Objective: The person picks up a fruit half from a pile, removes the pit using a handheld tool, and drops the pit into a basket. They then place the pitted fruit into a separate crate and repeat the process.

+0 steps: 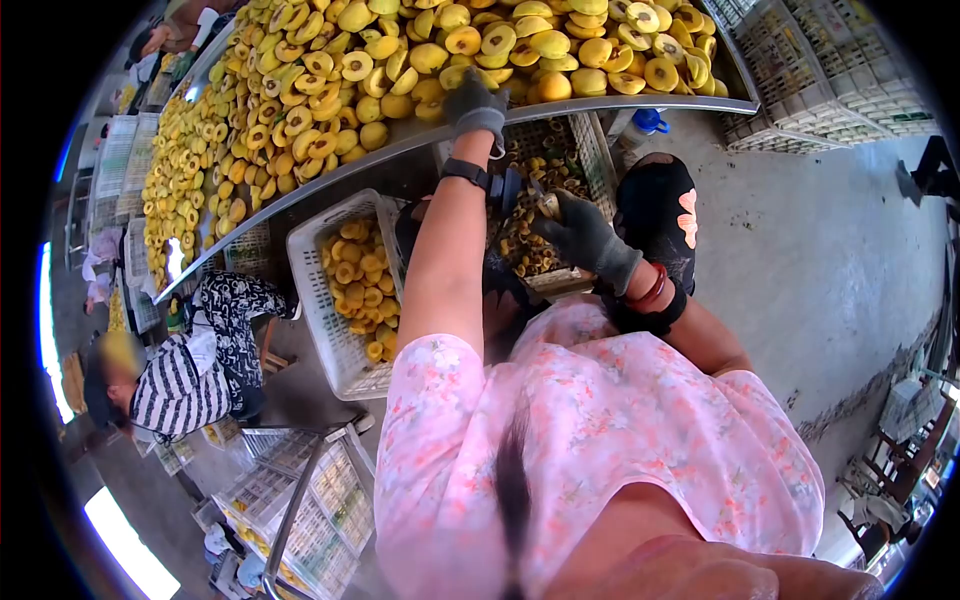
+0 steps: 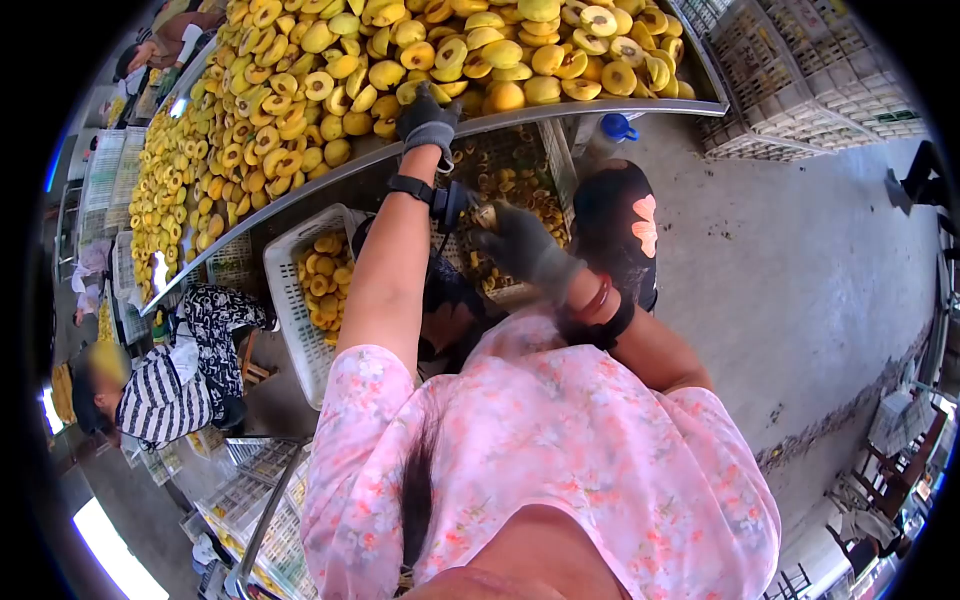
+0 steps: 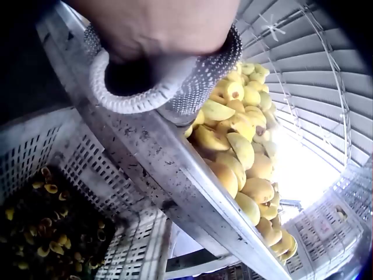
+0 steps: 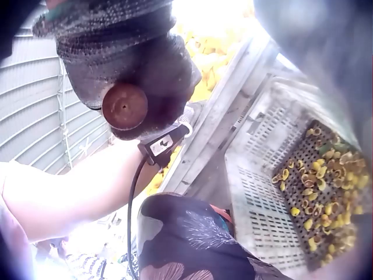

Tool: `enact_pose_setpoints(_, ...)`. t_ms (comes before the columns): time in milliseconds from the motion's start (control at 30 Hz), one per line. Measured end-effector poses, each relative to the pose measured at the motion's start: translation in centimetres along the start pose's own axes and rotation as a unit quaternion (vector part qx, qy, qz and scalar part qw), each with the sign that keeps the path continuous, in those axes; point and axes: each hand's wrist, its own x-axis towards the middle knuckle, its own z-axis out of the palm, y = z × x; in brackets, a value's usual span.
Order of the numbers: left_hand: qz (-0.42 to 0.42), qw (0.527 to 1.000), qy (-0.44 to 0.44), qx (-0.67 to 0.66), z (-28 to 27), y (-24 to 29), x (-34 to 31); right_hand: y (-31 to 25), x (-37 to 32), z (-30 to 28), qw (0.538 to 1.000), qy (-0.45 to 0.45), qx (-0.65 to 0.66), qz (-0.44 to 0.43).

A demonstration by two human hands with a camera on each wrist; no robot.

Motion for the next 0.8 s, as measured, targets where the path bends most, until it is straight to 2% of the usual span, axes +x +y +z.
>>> enact_pose_setpoints(100, 0.096, 0.967, 0.145, -0.185, -0.3, -2.2, -1.4, -0.6, 0.0, -0.6, 1.0, 0.014, 0.015, 0.019)
enact_pose_setpoints(133, 0.107, 0.945, 0.183, -0.248, -1.6, -2.1, -3.0, -0.6, 0.1, -0.7, 1.0, 0.019, 0.02, 0.012)
enact_pose_setpoints(167, 0.172, 0.895, 0.198, -0.361, -2.0, -2.5, -3.8, -0.5, 0.3, -0.9, 0.999, 0.021, 0.027, 0.005)
enact_pose_setpoints(200, 0.122, 0.848, 0.124, -0.501, -3.4, -2.6, -5.1, -0.6, 0.6, -0.8, 0.999, 0.022, 0.034, -0.002)
enact_pose_setpoints(233, 0.068, 0.774, 0.05, -0.627, -5.1, -2.4, -6.7, -1.0, 0.9, -0.7, 0.998, 0.024, 0.05, -0.007)
enact_pose_setpoints(300, 0.063, 0.643, -0.049, -0.762, -6.9, -2.6, -10.1, -1.6, 1.3, -0.6, 0.996, 0.033, 0.078, -0.015)
enact_pose_setpoints(333, 0.041, 0.662, -0.053, -0.747, -7.8, -2.4, -10.5, -1.6, 1.3, -0.4, 0.996, 0.046, 0.041, -0.071)
enact_pose_setpoints(433, -0.008, 0.629, -0.1, -0.771, -9.0, -2.7, -15.3, -3.6, 1.6, -0.9, 0.992, 0.036, -0.079, -0.09)
enact_pose_setpoints(533, 0.054, 0.666, -0.026, -0.744, -10.2, -1.5, -17.8, -4.1, 1.2, -0.8, 0.986, 0.046, -0.095, -0.13)
enact_pose_setpoints(667, 0.111, 0.703, 0.026, -0.702, -9.8, -0.9, -19.4, -5.1, 0.7, -0.9, 0.977, 0.063, -0.16, -0.125)
enact_pose_setpoints(800, 0.158, 0.718, 0.093, -0.671, -9.3, -0.4, -20.0, -4.7, 0.6, -0.5, 0.976, 0.073, -0.154, -0.132)
